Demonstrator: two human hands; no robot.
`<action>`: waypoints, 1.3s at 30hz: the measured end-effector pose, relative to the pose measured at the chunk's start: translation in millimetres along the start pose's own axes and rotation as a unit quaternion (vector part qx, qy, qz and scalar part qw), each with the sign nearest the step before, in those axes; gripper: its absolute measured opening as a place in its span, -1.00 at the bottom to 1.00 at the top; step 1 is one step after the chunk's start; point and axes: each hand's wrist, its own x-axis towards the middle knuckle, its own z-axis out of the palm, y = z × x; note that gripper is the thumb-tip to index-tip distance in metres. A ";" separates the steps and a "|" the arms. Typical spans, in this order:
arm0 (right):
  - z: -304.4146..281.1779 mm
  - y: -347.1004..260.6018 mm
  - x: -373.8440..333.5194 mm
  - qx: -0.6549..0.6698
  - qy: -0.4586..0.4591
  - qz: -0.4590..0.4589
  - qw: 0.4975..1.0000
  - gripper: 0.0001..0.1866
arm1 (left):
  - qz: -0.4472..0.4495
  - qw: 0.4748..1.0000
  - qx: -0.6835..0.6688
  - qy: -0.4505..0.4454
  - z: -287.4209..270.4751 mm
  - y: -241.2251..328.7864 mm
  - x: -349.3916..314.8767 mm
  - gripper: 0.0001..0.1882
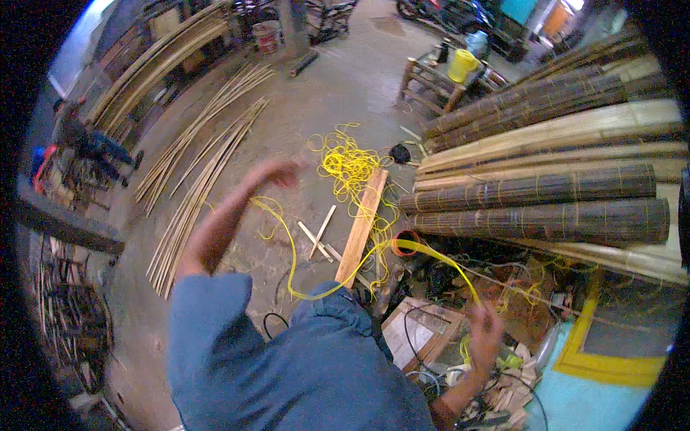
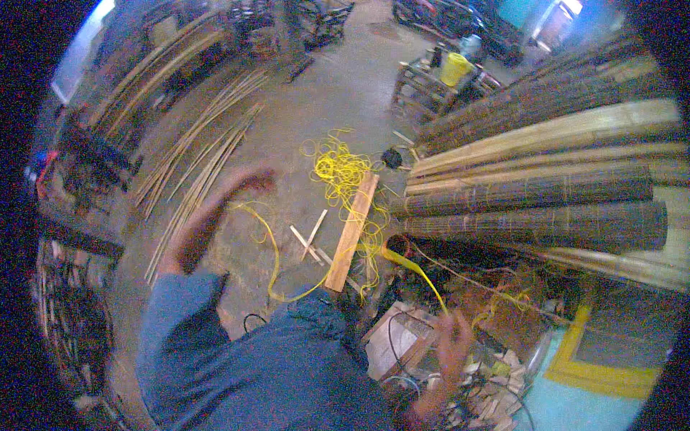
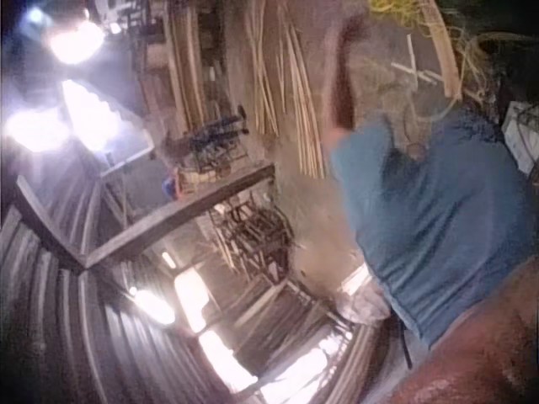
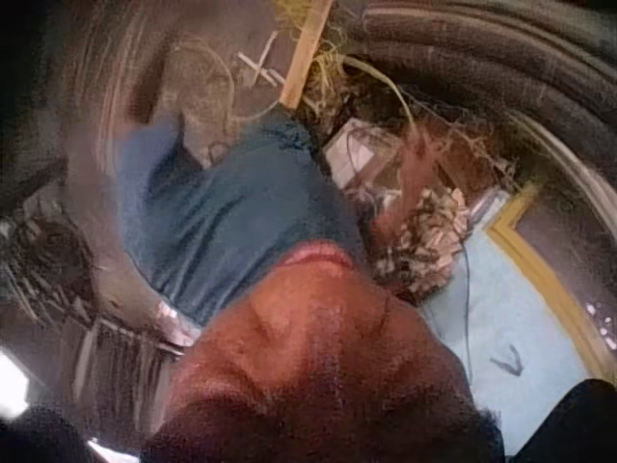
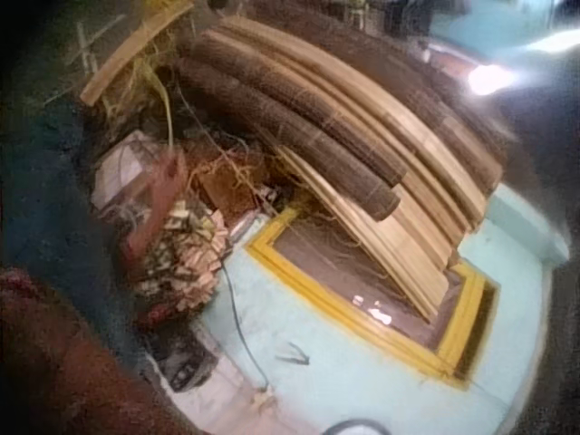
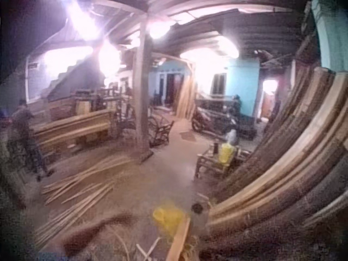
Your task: The person repeatedly pulls a yellow cord from a spool, measures it against a wooden plank, and ties it into loops. They use a hand saw to cut the cord and continue the process of measuring and tying.
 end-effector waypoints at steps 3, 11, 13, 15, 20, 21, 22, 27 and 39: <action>103.5 -24.0 52.3 0.105 -0.133 -0.026 0.985 -0.72 | 0.114 0.960 0.007 -0.256 205.6 123.5 -71.2 -0.49; 142.8 -24.9 63.3 0.029 -0.233 -0.077 0.969 -0.75 | 0.164 0.898 -0.382 -0.141 287.4 166.2 -97.4 -0.57; 95.4 -16.6 58.6 0.021 -0.311 -0.019 0.950 -0.73 | 0.205 0.950 -0.231 -0.049 234.0 150.3 -48.1 -0.62; 25.7 -13.1 34.0 0.018 -0.260 -0.022 0.965 -0.72 | 0.282 0.918 -0.271 0.070 139.3 103.5 -4.0 -0.66; -178.3 53.9 -58.2 0.042 -0.122 0.140 0.982 -0.76 | 0.242 0.760 -0.321 0.511 -155.7 -41.4 6.3 -0.75; -191.5 43.9 -77.7 0.015 -0.078 0.174 0.982 -0.76 | 0.096 0.753 -0.009 0.650 -193.4 -72.1 -21.7 -0.67; -203.5 65.5 -88.1 0.032 -0.057 0.195 0.979 -0.76 | -0.057 0.638 0.135 0.756 -262.8 -89.9 -76.0 -0.54; -179.2 6.5 -129.9 0.001 0.062 0.229 0.971 -0.76 | -0.124 0.757 -0.038 0.641 -217.2 -90.0 -82.7 -0.52; 149.3 -5.2 63.5 0.087 -0.166 -0.092 0.978 -0.74 | 0.067 0.906 -0.239 -0.342 318.3 130.5 -79.0 -0.41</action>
